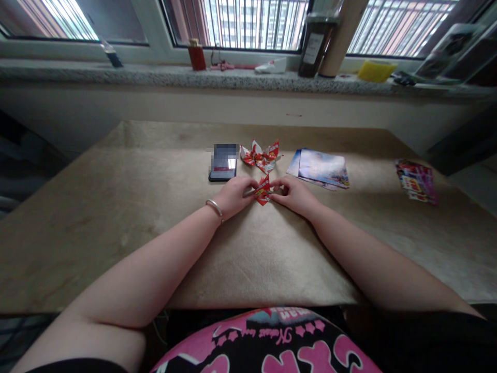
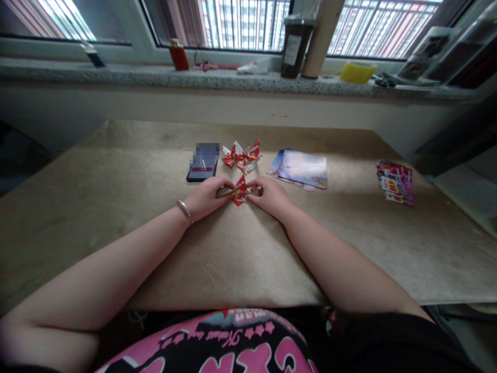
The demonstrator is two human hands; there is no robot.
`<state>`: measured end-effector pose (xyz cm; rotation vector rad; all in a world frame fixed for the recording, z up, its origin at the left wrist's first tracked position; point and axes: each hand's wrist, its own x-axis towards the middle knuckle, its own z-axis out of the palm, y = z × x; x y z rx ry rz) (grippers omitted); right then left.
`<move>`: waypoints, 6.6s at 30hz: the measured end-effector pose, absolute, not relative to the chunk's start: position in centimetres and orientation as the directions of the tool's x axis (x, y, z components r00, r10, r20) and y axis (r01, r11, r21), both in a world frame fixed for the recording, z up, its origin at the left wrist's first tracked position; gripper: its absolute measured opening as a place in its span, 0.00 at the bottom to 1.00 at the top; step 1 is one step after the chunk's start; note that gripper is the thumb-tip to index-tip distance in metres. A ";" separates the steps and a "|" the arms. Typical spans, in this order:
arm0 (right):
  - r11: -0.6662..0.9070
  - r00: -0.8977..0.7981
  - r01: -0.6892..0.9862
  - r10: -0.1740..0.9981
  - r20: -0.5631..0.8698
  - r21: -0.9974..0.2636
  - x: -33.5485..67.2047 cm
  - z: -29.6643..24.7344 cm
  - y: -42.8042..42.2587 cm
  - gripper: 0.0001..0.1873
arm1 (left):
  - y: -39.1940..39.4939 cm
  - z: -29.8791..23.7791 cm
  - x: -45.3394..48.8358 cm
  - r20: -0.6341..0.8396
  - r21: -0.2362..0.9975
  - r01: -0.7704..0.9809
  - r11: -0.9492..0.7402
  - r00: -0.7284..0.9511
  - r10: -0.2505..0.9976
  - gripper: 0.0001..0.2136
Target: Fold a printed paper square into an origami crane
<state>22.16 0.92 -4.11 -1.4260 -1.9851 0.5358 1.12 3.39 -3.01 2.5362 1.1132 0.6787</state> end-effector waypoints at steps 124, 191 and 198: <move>0.568 -0.475 0.732 0.822 0.316 -0.377 22.8 -2.8 -0.8 0.12 | 2.4 -2.5 0.6 0.208 0.382 0.597 -0.705 0.688 0.695 0.08; 0.605 -0.508 0.691 0.796 0.330 -0.395 23.0 -2.8 -0.7 0.08 | 1.7 -0.7 0.3 0.271 -0.069 0.503 -0.861 0.840 0.469 0.10; 0.586 -0.478 0.703 0.809 0.343 -0.403 22.5 -2.9 -0.7 0.05 | 1.8 -1.2 0.5 0.315 -0.022 0.590 -0.807 0.770 0.554 0.11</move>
